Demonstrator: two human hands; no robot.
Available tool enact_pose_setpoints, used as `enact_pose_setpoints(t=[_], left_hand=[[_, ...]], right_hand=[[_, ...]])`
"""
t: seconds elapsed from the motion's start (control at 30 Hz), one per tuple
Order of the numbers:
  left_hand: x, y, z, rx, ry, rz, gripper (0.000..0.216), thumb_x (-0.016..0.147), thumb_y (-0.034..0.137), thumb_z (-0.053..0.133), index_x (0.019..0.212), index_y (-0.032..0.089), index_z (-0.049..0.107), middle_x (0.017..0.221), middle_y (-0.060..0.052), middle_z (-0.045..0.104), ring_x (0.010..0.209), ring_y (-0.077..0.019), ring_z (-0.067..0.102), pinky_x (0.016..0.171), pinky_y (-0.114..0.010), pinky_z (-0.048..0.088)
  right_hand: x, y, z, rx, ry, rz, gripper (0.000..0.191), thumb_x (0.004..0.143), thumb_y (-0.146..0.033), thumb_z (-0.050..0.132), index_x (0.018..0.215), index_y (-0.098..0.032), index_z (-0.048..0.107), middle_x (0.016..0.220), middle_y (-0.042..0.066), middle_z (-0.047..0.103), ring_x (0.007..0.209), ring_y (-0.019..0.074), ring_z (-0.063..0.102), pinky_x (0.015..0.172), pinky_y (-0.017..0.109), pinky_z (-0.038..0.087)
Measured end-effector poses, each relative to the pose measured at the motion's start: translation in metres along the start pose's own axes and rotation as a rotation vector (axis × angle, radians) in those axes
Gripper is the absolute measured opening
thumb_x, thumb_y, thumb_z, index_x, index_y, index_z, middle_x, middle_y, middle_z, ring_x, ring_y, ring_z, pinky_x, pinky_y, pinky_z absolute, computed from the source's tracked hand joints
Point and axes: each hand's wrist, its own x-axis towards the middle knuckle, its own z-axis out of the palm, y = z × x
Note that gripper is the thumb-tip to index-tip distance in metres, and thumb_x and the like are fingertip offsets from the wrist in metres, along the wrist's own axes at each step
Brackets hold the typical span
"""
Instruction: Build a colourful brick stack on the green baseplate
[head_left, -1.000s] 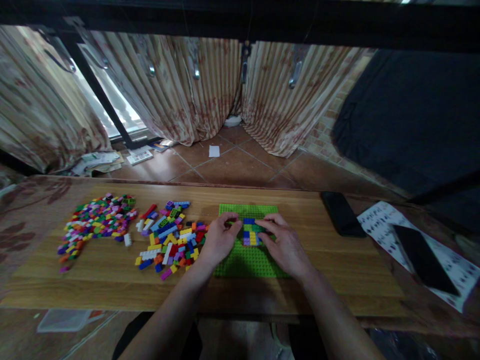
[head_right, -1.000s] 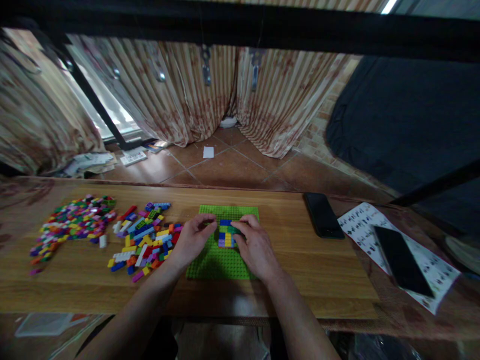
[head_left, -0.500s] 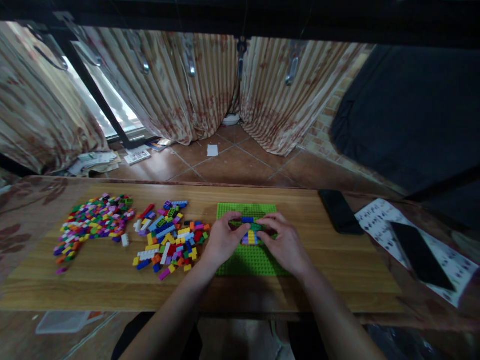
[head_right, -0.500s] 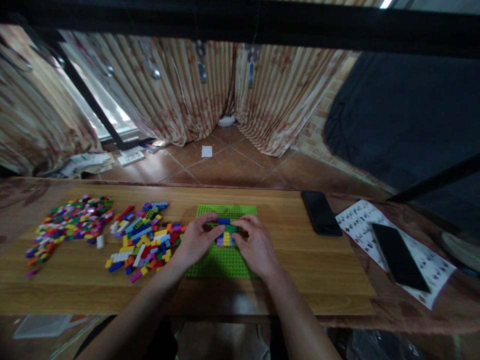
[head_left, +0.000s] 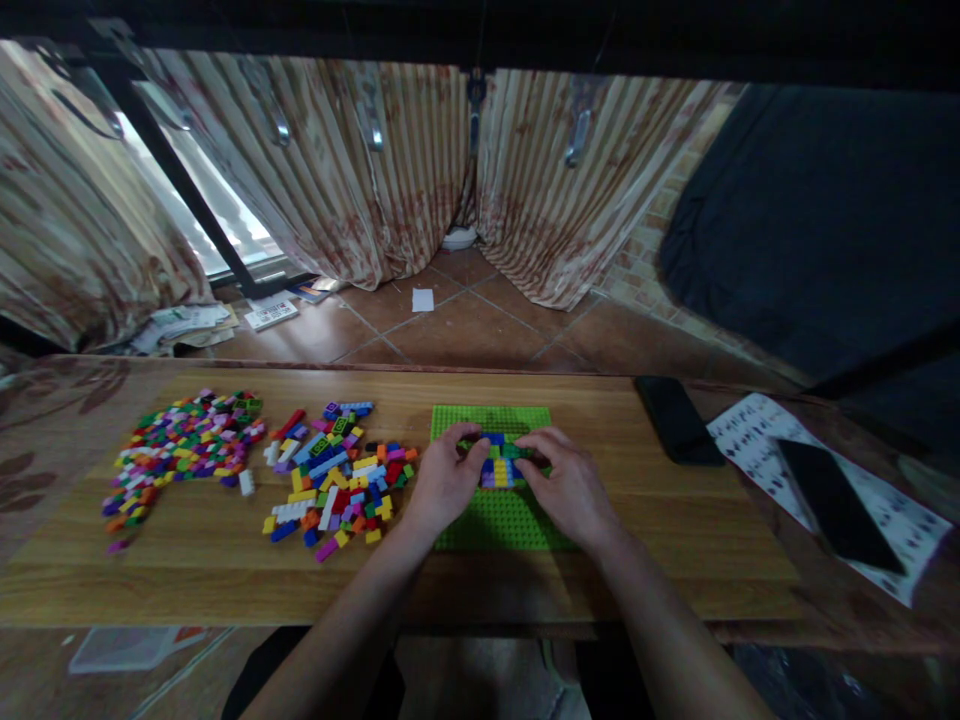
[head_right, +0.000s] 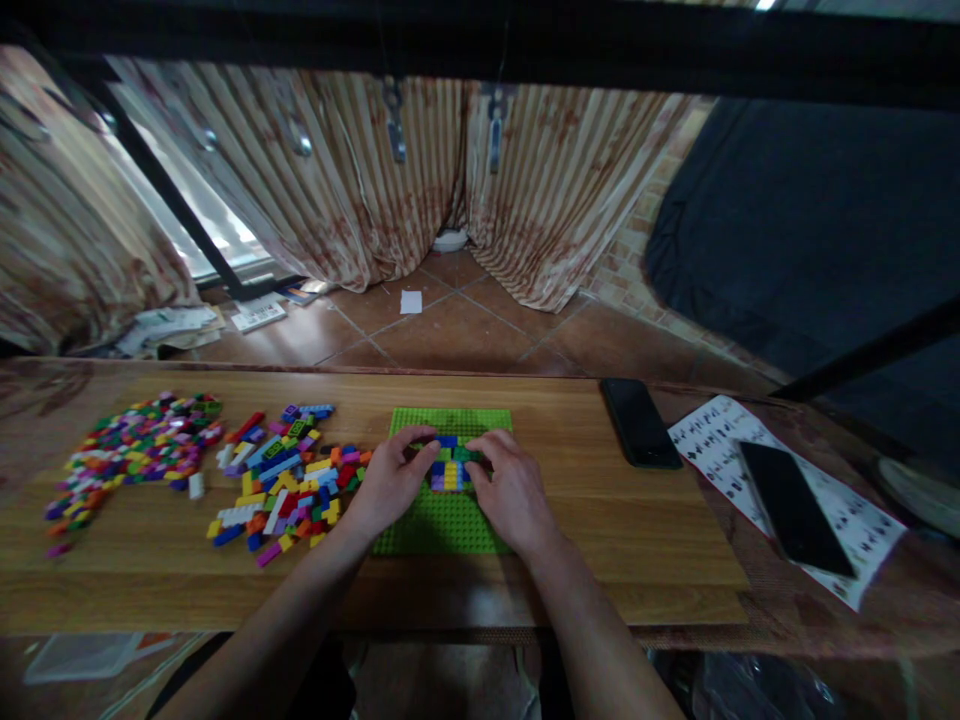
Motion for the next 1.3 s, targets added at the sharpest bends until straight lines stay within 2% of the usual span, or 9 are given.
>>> enact_pose_setpoints(t=[0.17, 0.4, 0.8, 1.0, 1.2, 1.3], left_hand=[[0.000, 0.000, 0.001, 0.041, -0.015, -0.016, 0.034, 0.086, 0.037, 0.059, 0.110, 0.014, 0.067, 0.100, -0.009, 0.072, 0.073, -0.0162, 0.063, 0.068, -0.028, 0.049], [-0.001, 0.006, 0.003, 0.058, -0.024, -0.047, 0.037, 0.082, 0.033, 0.064, 0.113, 0.012, 0.066, 0.106, -0.010, 0.071, 0.072, -0.0155, 0.062, 0.068, -0.028, 0.050], [-0.003, 0.011, 0.003, 0.097, 0.010, -0.042, 0.033, 0.082, 0.033, 0.062, 0.108, 0.013, 0.068, 0.089, -0.007, 0.071, 0.060, -0.0123, 0.056, 0.057, -0.024, 0.043], [-0.003, 0.012, 0.003, 0.128, 0.005, -0.039, 0.031, 0.087, 0.031, 0.056, 0.109, 0.013, 0.068, 0.091, -0.008, 0.071, 0.066, -0.0145, 0.059, 0.061, -0.025, 0.045], [-0.004, 0.020, 0.004, 0.220, 0.019, -0.061, 0.035, 0.083, 0.037, 0.063, 0.106, 0.011, 0.069, 0.082, -0.007, 0.070, 0.067, -0.0164, 0.060, 0.061, -0.026, 0.044], [-0.002, 0.024, 0.005, 0.222, 0.018, -0.090, 0.032, 0.081, 0.035, 0.065, 0.102, 0.012, 0.071, 0.079, -0.006, 0.070, 0.066, -0.0163, 0.060, 0.060, -0.026, 0.043]], right_hand=[[0.001, 0.000, 0.002, 0.078, 0.046, 0.018, 0.014, 0.083, -0.017, 0.061, 0.094, -0.021, 0.066, 0.091, 0.002, 0.063, 0.073, 0.0151, 0.063, 0.074, 0.031, 0.053], [0.000, 0.000, 0.003, 0.148, 0.056, 0.089, 0.014, 0.081, -0.021, 0.064, 0.094, -0.022, 0.067, 0.087, 0.001, 0.063, 0.072, 0.0146, 0.063, 0.071, 0.031, 0.052], [0.002, 0.006, 0.007, 0.222, 0.075, 0.189, 0.015, 0.077, -0.028, 0.066, 0.090, -0.021, 0.069, 0.084, 0.002, 0.067, 0.071, 0.0165, 0.061, 0.070, 0.033, 0.052], [0.004, 0.002, 0.009, 0.223, 0.097, 0.217, 0.016, 0.074, -0.029, 0.067, 0.087, -0.020, 0.068, 0.080, 0.002, 0.067, 0.068, 0.0161, 0.060, 0.068, 0.032, 0.051], [0.003, 0.001, 0.009, 0.233, 0.118, 0.233, 0.018, 0.072, -0.030, 0.067, 0.086, -0.019, 0.070, 0.080, 0.003, 0.068, 0.069, 0.0166, 0.061, 0.067, 0.032, 0.051], [0.004, 0.006, 0.009, 0.321, 0.110, 0.278, 0.023, 0.072, -0.035, 0.069, 0.087, -0.019, 0.070, 0.083, 0.005, 0.071, 0.071, 0.0180, 0.064, 0.069, 0.033, 0.052]])
